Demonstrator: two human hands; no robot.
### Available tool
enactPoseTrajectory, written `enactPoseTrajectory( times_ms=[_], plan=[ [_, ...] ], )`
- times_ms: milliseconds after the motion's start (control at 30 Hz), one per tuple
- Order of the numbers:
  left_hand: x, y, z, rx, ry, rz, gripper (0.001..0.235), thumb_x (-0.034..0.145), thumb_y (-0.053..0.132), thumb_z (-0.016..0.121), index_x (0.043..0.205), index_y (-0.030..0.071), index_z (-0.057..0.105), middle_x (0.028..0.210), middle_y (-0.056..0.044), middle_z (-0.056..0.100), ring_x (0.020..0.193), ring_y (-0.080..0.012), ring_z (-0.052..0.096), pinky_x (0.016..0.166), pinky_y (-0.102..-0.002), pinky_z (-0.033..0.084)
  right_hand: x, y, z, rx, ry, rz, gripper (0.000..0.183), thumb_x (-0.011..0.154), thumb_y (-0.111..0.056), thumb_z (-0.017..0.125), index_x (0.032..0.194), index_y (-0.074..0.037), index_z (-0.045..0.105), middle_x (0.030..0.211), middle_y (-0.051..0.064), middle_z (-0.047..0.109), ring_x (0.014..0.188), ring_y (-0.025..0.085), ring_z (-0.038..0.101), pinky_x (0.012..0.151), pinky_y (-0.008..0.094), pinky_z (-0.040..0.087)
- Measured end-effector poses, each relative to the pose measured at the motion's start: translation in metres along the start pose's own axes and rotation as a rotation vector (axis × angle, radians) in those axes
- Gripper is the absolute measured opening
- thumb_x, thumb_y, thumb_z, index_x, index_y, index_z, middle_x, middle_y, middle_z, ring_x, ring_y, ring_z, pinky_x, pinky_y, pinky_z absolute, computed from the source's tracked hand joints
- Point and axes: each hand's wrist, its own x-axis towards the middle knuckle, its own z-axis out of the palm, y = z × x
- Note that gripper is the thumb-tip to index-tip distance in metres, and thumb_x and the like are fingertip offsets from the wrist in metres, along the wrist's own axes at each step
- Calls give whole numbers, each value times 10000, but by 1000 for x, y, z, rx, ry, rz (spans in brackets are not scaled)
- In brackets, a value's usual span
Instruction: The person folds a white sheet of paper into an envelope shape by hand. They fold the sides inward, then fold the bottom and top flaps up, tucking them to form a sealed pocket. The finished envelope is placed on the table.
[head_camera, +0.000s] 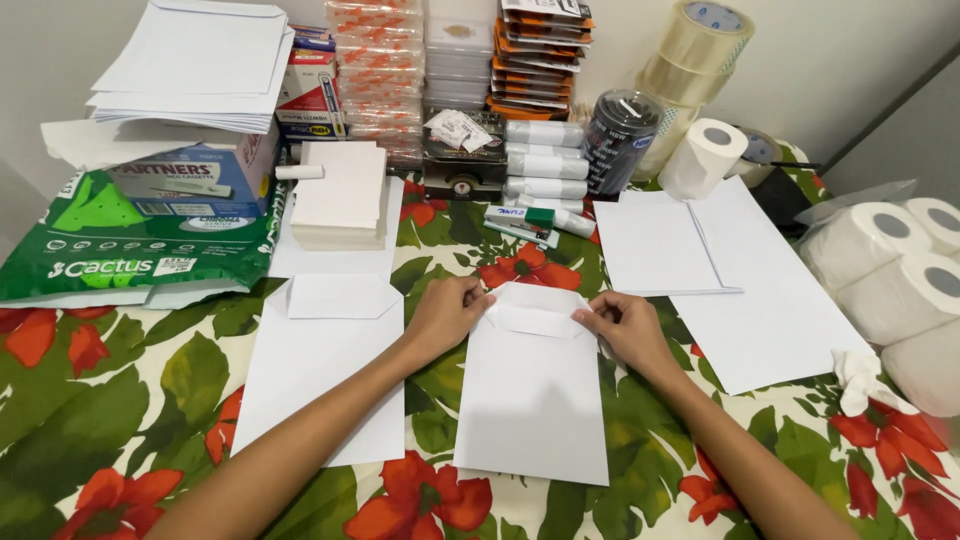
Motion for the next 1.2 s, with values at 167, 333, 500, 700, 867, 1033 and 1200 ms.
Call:
enactPoseTrajectory(
  times_ms=[167, 333, 500, 700, 867, 1033, 1200],
  plan=[
    [-12, 22, -13, 143, -5, 41, 138, 762, 148, 663, 774, 29, 594, 737, -116, 594, 742, -320, 615, 628, -394, 495, 0, 0, 9, -128, 40, -97, 189, 666, -136, 780, 807, -48, 691, 656, 91, 639, 601, 203, 565, 602, 312, 449],
    [4, -30, 26, 371, 86, 365, 180, 747, 100, 690, 894, 14, 632, 921, -130, 582, 931, -325, 581, 747, -401, 515, -5, -1, 12, -320, 138, -363, 335, 662, -220, 802, 908, -83, 622, 849, 63, 586, 865, 283, 586, 770, 407, 470],
    [-13, -37, 39, 777, 176, 755, 247, 841, 108, 504, 1037, 21, 627, 1036, -167, 656, 981, -274, 625, 832, -362, 498, -13, 0, 15, -545, 145, -694, 71, 800, -181, 673, 849, -179, 723, 929, -24, 718, 881, 172, 657, 783, 324, 475],
    [-34, -3, 8, 709, -42, 610, 466, 910, 263, 364, 1242, -39, 490, 1234, -246, 538, 1138, -346, 501, 901, -457, 421, -19, -1, 14, -759, 100, -591, 198, 884, -286, 558, 1026, -233, 685, 1107, -66, 671, 997, 139, 614, 897, 363, 410],
    [-24, -6, 8, 724, -21, 609, 456, 949, 309, 320, 1242, 22, 519, 1219, -166, 560, 1071, -288, 529, 824, -418, 452, -20, -4, 12, -862, 7, -495, 274, 910, -374, 475, 1147, -344, 608, 1217, -116, 602, 1118, 134, 551, 990, 490, 341],
    [-38, 17, 21, 766, -47, 497, 644, 923, 466, 318, 1276, -53, 465, 1265, -229, 518, 1149, -305, 482, 927, -461, 356, -44, -43, 19, -965, -135, -402, 453, 919, -510, 318, 1340, -369, 410, 1372, -11, 465, 1234, 215, 452, 1029, 665, 178],
    [-50, 35, 30, 757, -181, 346, 887, 862, 625, 346, 1389, -84, 270, 1373, -380, 287, 1296, -457, 279, 1036, -541, 216, -47, -59, 34, -954, -265, -379, 596, 922, -532, 287, 1445, -249, 246, 1403, 213, 346, 1310, 328, 331, 1014, 690, 112]
  ],
)
